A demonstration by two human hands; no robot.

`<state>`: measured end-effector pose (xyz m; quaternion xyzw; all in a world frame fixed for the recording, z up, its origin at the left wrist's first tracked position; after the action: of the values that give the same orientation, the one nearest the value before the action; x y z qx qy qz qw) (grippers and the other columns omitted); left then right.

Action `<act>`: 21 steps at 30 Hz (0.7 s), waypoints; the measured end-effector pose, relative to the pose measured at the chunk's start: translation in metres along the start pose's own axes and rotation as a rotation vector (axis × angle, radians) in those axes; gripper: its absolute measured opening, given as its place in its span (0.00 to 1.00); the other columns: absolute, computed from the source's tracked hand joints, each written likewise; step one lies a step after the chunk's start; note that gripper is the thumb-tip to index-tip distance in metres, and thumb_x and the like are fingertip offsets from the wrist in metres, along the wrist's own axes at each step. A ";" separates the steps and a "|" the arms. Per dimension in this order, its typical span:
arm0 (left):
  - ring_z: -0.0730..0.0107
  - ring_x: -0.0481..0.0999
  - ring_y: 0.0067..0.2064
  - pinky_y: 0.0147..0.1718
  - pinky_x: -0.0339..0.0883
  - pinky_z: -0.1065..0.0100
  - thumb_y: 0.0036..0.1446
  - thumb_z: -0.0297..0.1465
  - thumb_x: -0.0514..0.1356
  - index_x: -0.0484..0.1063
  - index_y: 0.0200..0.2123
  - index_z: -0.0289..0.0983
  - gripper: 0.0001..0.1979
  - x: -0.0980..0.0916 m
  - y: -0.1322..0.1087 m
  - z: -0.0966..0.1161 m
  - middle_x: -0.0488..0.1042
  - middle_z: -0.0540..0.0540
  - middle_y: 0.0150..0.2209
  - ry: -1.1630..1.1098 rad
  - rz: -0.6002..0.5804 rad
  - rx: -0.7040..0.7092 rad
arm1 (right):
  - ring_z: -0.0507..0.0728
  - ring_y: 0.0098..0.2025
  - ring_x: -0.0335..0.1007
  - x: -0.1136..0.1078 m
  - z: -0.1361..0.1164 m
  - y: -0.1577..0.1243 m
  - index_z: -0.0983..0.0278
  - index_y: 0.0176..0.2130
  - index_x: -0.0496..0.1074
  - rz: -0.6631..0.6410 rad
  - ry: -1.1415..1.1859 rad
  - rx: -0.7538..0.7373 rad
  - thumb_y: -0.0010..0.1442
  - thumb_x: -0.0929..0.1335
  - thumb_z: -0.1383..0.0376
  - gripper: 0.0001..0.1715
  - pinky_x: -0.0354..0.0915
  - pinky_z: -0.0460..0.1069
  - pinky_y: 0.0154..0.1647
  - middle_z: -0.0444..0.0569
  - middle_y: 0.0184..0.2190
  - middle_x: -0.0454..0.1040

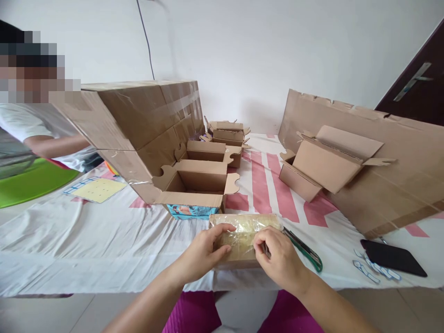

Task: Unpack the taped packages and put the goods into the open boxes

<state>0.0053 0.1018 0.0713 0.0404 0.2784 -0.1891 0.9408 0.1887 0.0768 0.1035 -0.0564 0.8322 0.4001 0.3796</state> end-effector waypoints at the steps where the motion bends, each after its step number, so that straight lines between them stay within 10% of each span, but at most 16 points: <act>1: 0.73 0.62 0.24 0.27 0.54 0.71 0.53 0.26 0.57 0.69 0.52 0.37 0.21 0.000 0.000 -0.001 0.60 0.57 0.22 -0.002 -0.007 -0.003 | 0.54 0.36 0.72 -0.001 0.000 0.000 0.60 0.39 0.63 -0.036 0.010 0.003 0.57 0.64 0.78 0.15 0.70 0.50 0.37 0.46 0.34 0.74; 10: 0.73 0.62 0.25 0.28 0.55 0.72 0.53 0.26 0.56 0.69 0.51 0.38 0.20 0.000 -0.002 0.001 0.62 0.57 0.22 -0.042 -0.036 -0.013 | 0.56 0.35 0.72 -0.002 -0.010 0.004 0.60 0.37 0.63 -0.050 -0.085 -0.139 0.56 0.63 0.80 0.16 0.69 0.52 0.36 0.45 0.30 0.73; 21: 0.69 0.69 0.30 0.33 0.60 0.69 0.54 0.28 0.55 0.68 0.52 0.39 0.21 0.002 0.001 0.003 0.72 0.52 0.30 0.001 -0.007 0.025 | 0.53 0.31 0.74 -0.017 0.022 -0.004 0.58 0.35 0.61 0.245 -0.068 0.169 0.58 0.67 0.73 0.11 0.71 0.48 0.34 0.43 0.29 0.75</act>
<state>0.0082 0.1016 0.0727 0.0514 0.2764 -0.1959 0.9395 0.2154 0.0861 0.1036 0.0915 0.8502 0.3738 0.3593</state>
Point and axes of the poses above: each hand's wrist, its own y-axis towards the middle knuckle, its own x-axis out of the palm, z = x × y, the point moved 6 cm from there along y, towards the middle knuckle
